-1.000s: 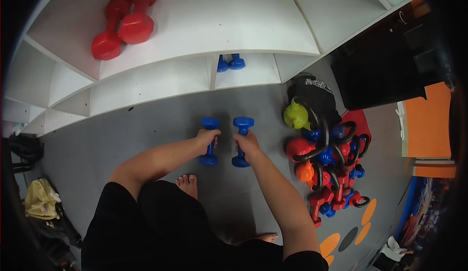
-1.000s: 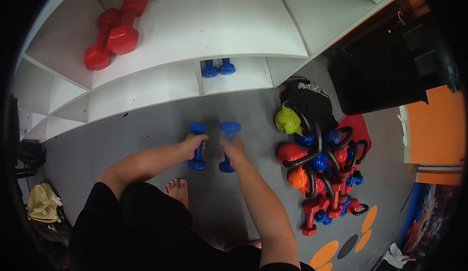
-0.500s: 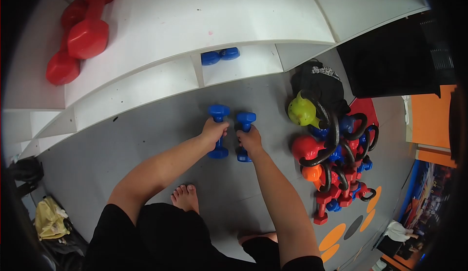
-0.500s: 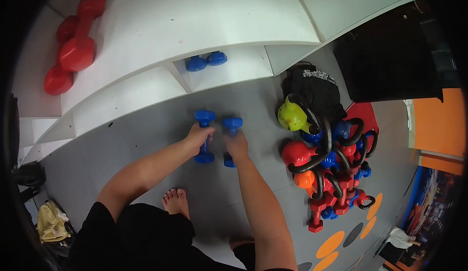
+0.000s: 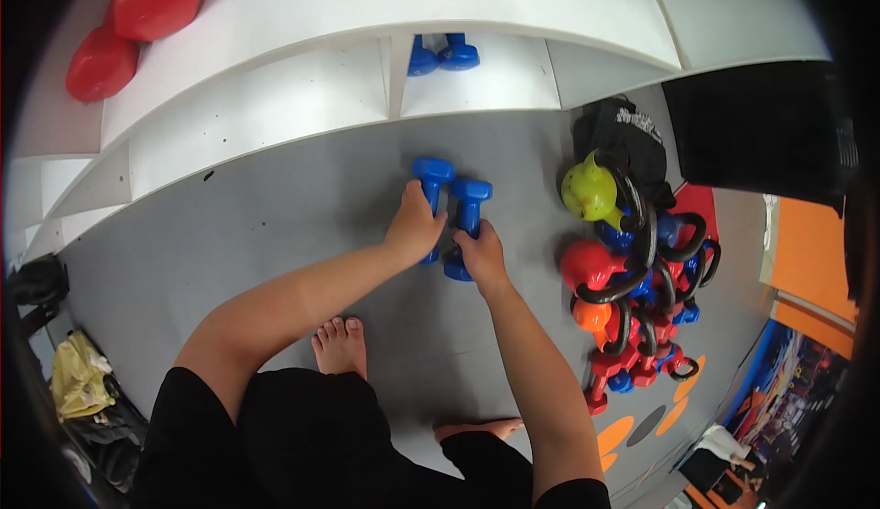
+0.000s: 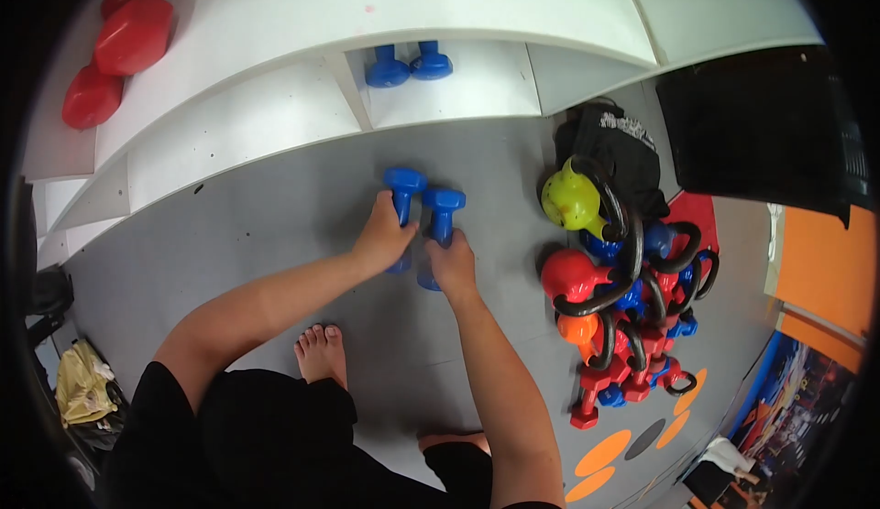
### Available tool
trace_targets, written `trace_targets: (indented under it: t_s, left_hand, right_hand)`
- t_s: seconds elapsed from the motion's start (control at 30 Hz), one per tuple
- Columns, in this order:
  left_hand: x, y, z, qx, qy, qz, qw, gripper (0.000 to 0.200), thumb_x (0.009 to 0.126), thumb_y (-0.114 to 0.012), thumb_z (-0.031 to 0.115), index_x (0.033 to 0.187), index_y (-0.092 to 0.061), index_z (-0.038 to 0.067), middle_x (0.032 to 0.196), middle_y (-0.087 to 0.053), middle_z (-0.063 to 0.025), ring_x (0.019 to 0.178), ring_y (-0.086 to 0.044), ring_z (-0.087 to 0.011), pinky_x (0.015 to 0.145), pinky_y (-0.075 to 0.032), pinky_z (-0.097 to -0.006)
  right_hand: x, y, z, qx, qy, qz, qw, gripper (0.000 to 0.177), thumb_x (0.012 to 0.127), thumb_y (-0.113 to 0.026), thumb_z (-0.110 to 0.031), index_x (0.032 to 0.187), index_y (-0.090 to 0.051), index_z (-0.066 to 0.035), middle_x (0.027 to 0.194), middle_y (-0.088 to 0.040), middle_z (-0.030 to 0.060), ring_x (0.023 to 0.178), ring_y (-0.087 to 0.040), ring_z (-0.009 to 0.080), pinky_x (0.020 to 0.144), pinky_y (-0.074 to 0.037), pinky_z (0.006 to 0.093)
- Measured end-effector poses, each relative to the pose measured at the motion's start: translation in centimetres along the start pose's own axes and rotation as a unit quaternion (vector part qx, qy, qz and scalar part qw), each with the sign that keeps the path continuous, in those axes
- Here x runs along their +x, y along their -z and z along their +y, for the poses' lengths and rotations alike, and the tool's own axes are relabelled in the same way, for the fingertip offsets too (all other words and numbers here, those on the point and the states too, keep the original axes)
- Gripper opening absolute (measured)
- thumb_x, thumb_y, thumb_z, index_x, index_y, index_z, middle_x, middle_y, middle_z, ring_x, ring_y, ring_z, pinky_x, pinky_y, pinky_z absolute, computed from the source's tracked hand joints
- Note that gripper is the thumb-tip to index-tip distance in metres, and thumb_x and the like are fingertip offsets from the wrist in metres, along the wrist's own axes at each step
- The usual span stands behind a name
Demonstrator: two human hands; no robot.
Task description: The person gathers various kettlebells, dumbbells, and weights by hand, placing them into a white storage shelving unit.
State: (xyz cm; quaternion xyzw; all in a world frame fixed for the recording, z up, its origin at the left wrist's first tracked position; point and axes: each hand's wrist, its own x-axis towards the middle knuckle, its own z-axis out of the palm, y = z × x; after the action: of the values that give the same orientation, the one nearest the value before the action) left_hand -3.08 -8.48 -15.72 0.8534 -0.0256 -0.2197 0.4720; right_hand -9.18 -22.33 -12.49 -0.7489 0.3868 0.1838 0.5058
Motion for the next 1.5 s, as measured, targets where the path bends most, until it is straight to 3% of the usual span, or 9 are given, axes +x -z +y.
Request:
trace_targets:
  t_s: [0.13,0.47,0.53,0.57,0.6,0.97,1.23,1.33,1.5]
  left_hand:
    - [-1.5,0.3,0.4,0.144,-0.043,0.043,0.988,0.071,0.082,-0.071,0.009,0.139,-0.030,-0.002,0.128,-0.049,-0.0276,0.115,-0.054,-0.0420,0.096,-0.046,-0.0507]
    - [-1.1,0.7,1.0,0.140,0.008,-0.035,0.989,0.074,0.085,-0.065,0.008,0.145,-0.024,-0.005,0.134,-0.049,-0.0261,0.125,-0.049,-0.0387,0.105,-0.032,-0.0522]
    - [-1.1,0.5,0.8,0.160,0.004,-0.037,0.986,0.074,0.086,-0.065,0.012,0.146,-0.023,-0.004,0.132,-0.049,-0.0233,0.123,-0.049,-0.0359,0.102,-0.034,-0.0510]
    - [-0.9,0.4,0.7,0.175,0.003,-0.040,0.984,0.075,0.088,-0.065,0.015,0.146,-0.022,-0.004,0.130,-0.050,-0.0205,0.120,-0.050,-0.0332,0.099,-0.035,-0.0498]
    - [-0.9,0.4,0.6,0.176,0.005,-0.039,0.984,0.075,0.088,-0.065,0.015,0.146,-0.022,-0.004,0.130,-0.050,-0.0205,0.120,-0.050,-0.0332,0.099,-0.035,-0.0498]
    - [-0.6,0.8,0.6,0.129,0.010,-0.053,0.990,0.078,0.084,-0.067,0.013,0.146,-0.023,-0.003,0.131,-0.049,-0.0218,0.122,-0.049,-0.0349,0.099,-0.034,-0.0525]
    - [-0.7,1.1,0.6,0.114,0.009,-0.061,0.992,0.080,0.083,-0.069,0.013,0.146,-0.022,-0.002,0.133,-0.049,-0.0221,0.125,-0.048,-0.0344,0.103,-0.032,-0.0519]
    - [-0.8,1.0,0.4,0.114,0.016,-0.063,0.991,0.082,0.083,-0.070,0.015,0.147,-0.021,-0.001,0.131,-0.050,-0.0227,0.125,-0.048,-0.0353,0.104,-0.030,-0.0503]
    - [-0.9,1.1,-0.8,0.063,0.037,-0.079,0.994,0.082,0.081,-0.073,0.019,0.146,-0.025,0.003,0.133,-0.049,-0.0207,0.125,-0.049,-0.0354,0.105,-0.029,-0.0499]
  right_hand:
    - [1.4,0.3,0.9,-0.039,0.083,0.051,0.994,0.034,0.085,-0.069,-0.025,0.104,-0.062,0.003,0.084,-0.068,0.0123,0.078,-0.066,0.0226,0.075,-0.052,0.0361]
    - [16.3,8.2,-15.0,-0.258,0.240,0.105,0.930,0.050,0.085,-0.071,-0.041,0.107,-0.069,0.004,0.089,-0.071,0.0259,0.091,-0.070,0.0415,0.083,-0.053,0.0465]
    - [20.0,8.2,-18.3,-0.295,0.201,0.064,0.932,0.053,0.088,-0.067,-0.038,0.119,-0.065,0.004,0.109,-0.070,0.0271,0.107,-0.066,0.0393,0.093,-0.051,0.0449]
    - [22.8,7.5,-19.0,-0.269,0.299,0.091,0.911,0.052,0.090,-0.065,-0.036,0.123,-0.062,0.004,0.120,-0.065,0.0262,0.116,-0.062,0.0380,0.098,-0.048,0.0444]
    - [25.1,6.8,-18.7,-0.240,0.392,0.114,0.881,0.051,0.092,-0.063,-0.034,0.126,-0.060,0.004,0.132,-0.060,0.0252,0.124,-0.057,0.0367,0.103,-0.045,0.0440]
    - [30.1,4.6,-16.3,-0.182,0.452,0.191,0.852,0.049,0.095,-0.061,-0.030,0.128,-0.057,0.005,0.137,-0.055,0.0250,0.128,-0.052,0.0367,0.106,-0.041,0.0443]
    - [25.2,4.7,-14.8,-0.130,0.484,0.279,0.819,0.047,0.096,-0.060,-0.027,0.130,-0.055,0.006,0.141,-0.051,0.0249,0.132,-0.049,0.0368,0.109,-0.039,0.0445]
    - [12.2,-0.2,-7.1,0.217,0.276,0.172,0.920,0.034,0.100,-0.061,-0.025,0.118,-0.046,0.000,0.110,-0.051,0.0117,0.102,-0.051,0.0215,0.097,-0.042,0.0368]
    - [3.1,-5.4,-3.6,0.272,0.080,0.059,0.957,0.041,0.098,-0.065,-0.028,0.125,-0.048,-0.002,0.111,-0.058,0.0081,0.099,-0.057,0.0161,0.087,-0.046,0.0303]
